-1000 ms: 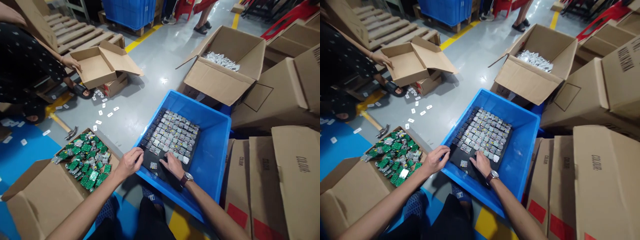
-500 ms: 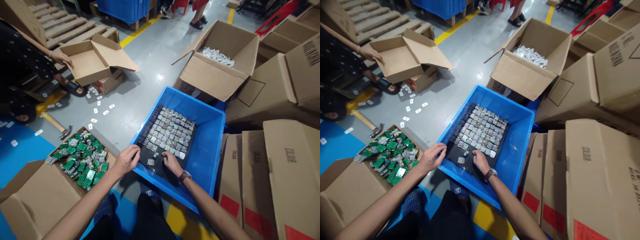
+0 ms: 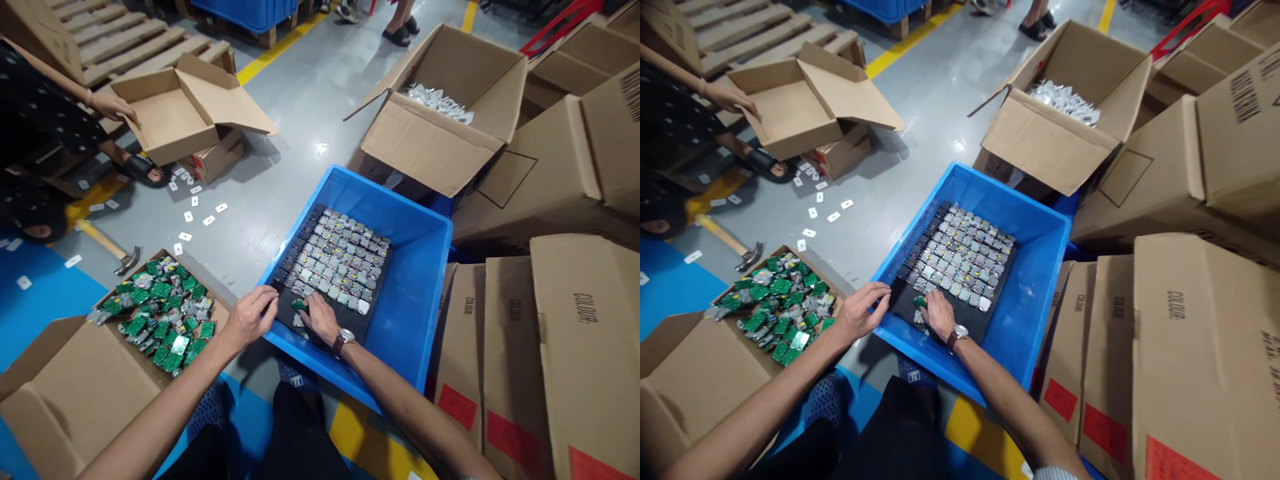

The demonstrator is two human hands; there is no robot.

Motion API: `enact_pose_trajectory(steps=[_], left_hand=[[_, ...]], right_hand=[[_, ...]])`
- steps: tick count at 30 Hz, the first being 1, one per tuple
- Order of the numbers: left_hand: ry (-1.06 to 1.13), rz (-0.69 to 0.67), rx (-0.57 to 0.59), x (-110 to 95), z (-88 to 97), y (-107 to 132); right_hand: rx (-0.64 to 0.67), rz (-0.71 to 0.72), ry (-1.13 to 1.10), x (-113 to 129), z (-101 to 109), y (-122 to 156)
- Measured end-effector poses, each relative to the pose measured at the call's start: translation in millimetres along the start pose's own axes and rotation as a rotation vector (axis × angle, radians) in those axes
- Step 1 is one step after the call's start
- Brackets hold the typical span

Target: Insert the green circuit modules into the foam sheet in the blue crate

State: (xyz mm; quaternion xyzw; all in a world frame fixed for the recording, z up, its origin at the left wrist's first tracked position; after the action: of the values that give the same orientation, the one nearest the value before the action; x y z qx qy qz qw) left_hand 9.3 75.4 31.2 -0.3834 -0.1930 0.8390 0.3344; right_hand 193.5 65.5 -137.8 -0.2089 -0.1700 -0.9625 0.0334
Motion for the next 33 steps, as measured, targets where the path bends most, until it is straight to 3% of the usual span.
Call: enact_pose_trajectory(steps=[4,8,11,16,21,29,33], left_hand=[[0.014,0.001,-0.004,-0.5,0.4,-0.3],[0.025,0.001,-0.019,-1.4,1.6,-0.7],[0.022,-0.001,-0.024,-1.6,2.3,-1.0],[0.024,-0.019,-0.033,-1.9,2.9,-0.6],[0.016,-0.025,-0.028,-2.3,2.6,-0.7],[0.009,-0.017,-0.024,-2.1,2.3,-0.4],[0.006,-0.020,-0.026,-1.9,1.7,0.2]], right_hand=[[0.048,0.065,-0.053,-5.4,-3.3,12.5],[-0.094,-0.107,0.026,-45.6,16.3,26.9],[-0.099,-0.126,-0.012,-61.4,19.9,32.1],[-0.146,-0.161,-0.097,-68.7,16.5,25.6],[-0.091,-0.140,-0.192,-66.1,8.4,17.5],[-0.115,-0.191,-0.354,-74.4,3.9,19.7],[-0.103,-0.186,-0.316,-71.4,1.9,22.1]])
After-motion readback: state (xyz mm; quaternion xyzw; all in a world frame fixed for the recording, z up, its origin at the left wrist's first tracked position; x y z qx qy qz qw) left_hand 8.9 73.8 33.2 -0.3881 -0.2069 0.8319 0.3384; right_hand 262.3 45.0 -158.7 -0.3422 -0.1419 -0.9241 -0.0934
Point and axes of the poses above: each hand's wrist, its own y-axis away from the middle knuckle, its own z-axis out of the back of the hand, x = y × z, the point moved 8 cm from there along -y, towards the middle knuckle, and after that the axes turned 10 degrees about -z, right-handed, at the moved point
